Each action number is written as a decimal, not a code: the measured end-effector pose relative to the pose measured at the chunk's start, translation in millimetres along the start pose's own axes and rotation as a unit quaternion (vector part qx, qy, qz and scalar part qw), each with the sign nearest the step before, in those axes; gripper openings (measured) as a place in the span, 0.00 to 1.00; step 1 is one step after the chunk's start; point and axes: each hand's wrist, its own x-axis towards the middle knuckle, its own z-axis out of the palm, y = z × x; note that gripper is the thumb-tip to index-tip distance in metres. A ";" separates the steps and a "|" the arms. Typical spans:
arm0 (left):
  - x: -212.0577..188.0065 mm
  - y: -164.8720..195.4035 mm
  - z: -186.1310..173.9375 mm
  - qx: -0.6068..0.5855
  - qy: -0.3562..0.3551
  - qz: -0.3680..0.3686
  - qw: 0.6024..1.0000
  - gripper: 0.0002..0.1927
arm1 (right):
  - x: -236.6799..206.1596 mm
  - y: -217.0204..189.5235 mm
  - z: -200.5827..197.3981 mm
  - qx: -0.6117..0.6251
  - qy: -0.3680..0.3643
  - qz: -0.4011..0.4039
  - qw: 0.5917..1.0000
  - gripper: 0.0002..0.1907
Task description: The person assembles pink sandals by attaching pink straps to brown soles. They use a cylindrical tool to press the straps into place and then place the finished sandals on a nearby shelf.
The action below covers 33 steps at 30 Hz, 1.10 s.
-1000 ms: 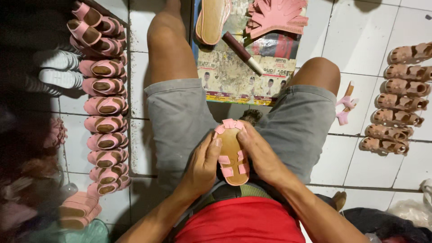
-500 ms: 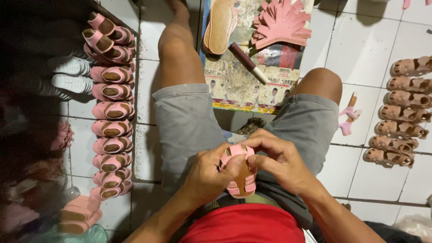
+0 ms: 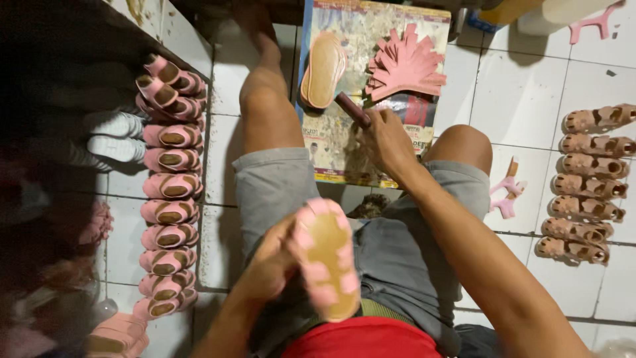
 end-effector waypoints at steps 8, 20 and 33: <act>28.4 14.3 -35.3 0.055 0.314 0.140 0.938 0.30 | 5.5 -9.9 1.4 0.252 -0.079 0.175 0.948 0.13; 92.6 40.7 -64.8 0.331 0.326 0.104 0.879 0.27 | -67.8 -93.2 7.9 0.174 0.004 -0.256 0.951 0.24; 94.7 44.0 -71.4 0.252 0.321 0.055 0.911 0.29 | -66.1 -70.8 20.9 0.162 0.020 -0.234 0.958 0.26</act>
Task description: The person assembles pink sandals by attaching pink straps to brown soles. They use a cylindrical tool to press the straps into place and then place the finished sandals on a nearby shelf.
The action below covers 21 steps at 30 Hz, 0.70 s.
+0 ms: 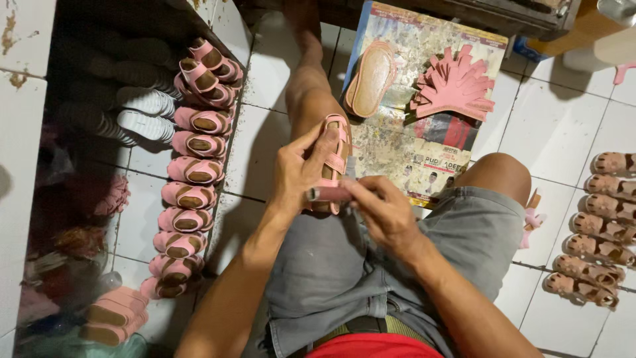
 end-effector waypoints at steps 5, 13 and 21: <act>-2.3 2.0 1.3 0.108 0.023 0.029 0.993 0.27 | 4.0 -8.8 -17.1 0.023 0.033 0.071 0.997 0.25; -3.6 0.8 -0.1 0.050 -0.011 0.056 0.997 0.27 | 7.9 -8.5 4.2 0.005 0.023 0.026 0.999 0.25; -4.2 2.3 0.9 0.048 0.000 0.035 0.998 0.27 | 3.1 -11.9 -7.1 0.035 0.051 0.042 0.997 0.23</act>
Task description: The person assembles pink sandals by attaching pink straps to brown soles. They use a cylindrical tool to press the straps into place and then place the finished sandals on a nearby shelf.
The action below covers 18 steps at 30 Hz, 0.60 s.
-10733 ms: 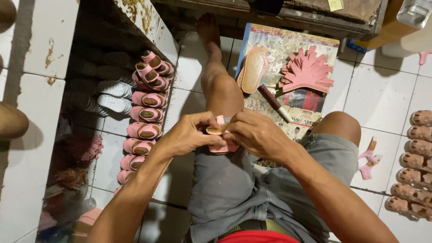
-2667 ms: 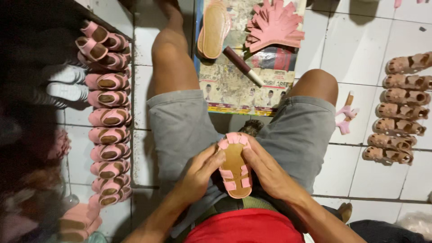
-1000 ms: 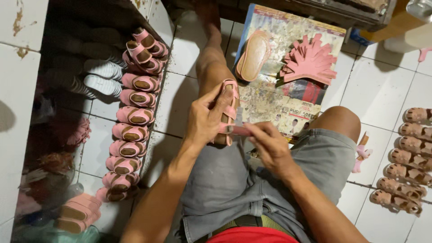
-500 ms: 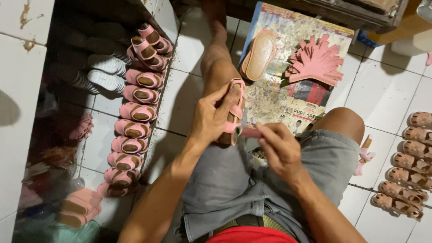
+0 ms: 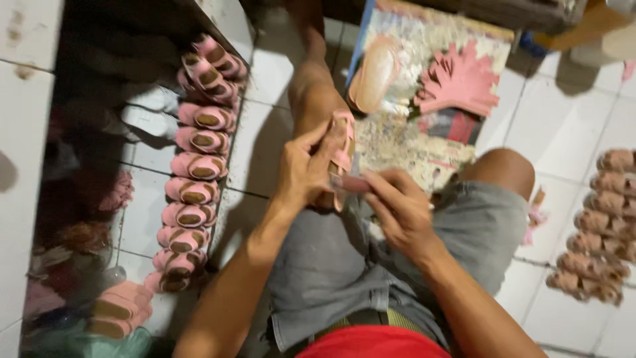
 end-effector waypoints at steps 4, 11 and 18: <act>0.7 -5.6 -1.9 -0.009 -0.003 0.024 1.000 0.26 | -2.6 2.4 16.0 -0.023 -0.016 -0.025 0.999 0.24; 3.7 -24.5 -7.4 -0.034 0.005 0.045 0.998 0.25 | -17.6 4.0 4.3 0.031 -0.003 0.052 0.998 0.24; 1.1 -34.6 -17.7 -0.203 -0.005 -0.037 0.979 0.23 | -5.4 10.0 41.7 0.052 0.012 -0.004 0.999 0.24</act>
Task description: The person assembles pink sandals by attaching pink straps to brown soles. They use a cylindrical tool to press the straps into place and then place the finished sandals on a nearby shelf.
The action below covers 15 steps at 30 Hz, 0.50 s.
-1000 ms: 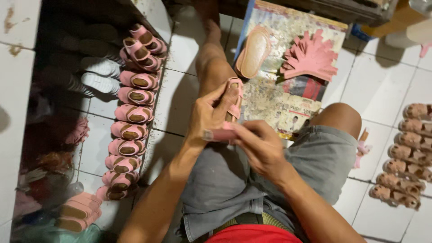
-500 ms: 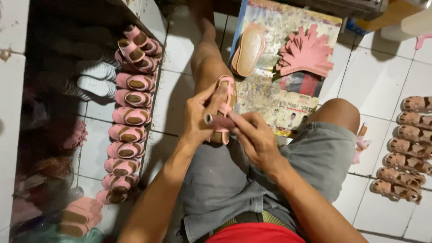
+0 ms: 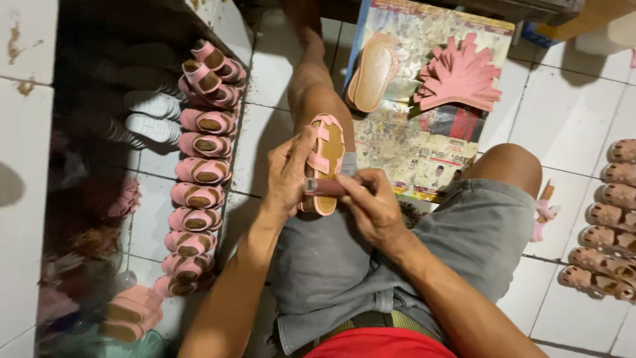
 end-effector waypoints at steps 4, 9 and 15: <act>-1.9 -0.7 -4.3 0.024 0.009 0.017 1.000 0.24 | -5.6 -0.3 -18.0 0.021 -0.005 0.071 0.997 0.23; -0.2 -7.6 -0.4 0.049 -0.002 0.050 0.998 0.23 | -6.1 -2.5 1.6 -0.014 0.033 -0.012 0.999 0.24; -4.6 -1.5 -4.6 0.021 0.017 0.038 0.999 0.24 | -16.9 -4.4 -5.8 0.007 -0.020 0.059 0.998 0.23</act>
